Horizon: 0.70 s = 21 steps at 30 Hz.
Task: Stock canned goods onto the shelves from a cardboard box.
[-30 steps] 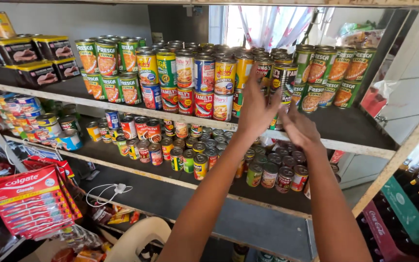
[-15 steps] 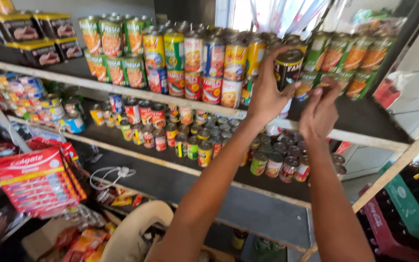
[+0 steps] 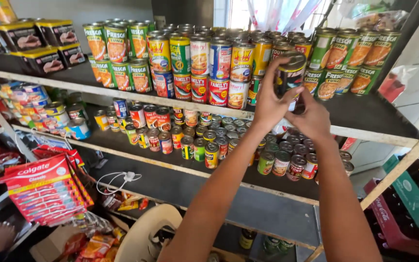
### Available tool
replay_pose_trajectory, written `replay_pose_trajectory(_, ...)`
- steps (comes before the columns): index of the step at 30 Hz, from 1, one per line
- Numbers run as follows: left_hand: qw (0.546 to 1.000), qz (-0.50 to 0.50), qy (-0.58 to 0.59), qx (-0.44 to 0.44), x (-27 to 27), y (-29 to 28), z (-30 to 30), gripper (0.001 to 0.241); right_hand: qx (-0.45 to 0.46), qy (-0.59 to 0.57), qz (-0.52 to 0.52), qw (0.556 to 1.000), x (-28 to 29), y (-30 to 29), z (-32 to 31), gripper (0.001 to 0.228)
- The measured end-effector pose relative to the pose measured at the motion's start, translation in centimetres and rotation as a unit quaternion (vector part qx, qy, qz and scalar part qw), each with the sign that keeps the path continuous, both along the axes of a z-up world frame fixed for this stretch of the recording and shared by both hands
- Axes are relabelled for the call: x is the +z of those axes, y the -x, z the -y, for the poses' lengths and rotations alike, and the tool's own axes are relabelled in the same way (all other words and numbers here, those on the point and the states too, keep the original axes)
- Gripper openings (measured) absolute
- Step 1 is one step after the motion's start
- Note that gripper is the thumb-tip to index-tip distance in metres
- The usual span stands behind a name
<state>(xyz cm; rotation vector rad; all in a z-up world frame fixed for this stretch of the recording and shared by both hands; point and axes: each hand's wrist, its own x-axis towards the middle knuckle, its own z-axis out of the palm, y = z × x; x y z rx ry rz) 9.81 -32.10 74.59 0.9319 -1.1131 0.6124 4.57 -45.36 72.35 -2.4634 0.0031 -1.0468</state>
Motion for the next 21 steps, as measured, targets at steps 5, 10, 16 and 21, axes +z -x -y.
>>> replay_pose_trajectory(5,0.991,-0.001,0.021,0.135,-0.7,0.7,-0.5,0.065,-0.117,0.073,-0.017,0.990,-0.2,-0.5,-0.1,0.069)
replay_pose_trajectory(10,0.990,-0.038,0.057,0.120,-0.9,1.8,-1.2,0.070,-0.159,0.096,-0.018,0.982,-0.4,-0.4,-0.6,0.069)
replay_pose_trajectory(16,0.992,-0.089,0.071,0.049,-2.6,6.2,-3.6,0.075,-0.127,0.057,0.026,0.990,-1.1,-0.1,-0.1,0.064)
replay_pose_trajectory(21,0.670,-0.393,0.126,-0.618,-13.4,6.6,-5.4,0.067,0.028,-0.003,0.353,0.935,-5.5,-0.4,2.3,0.036)
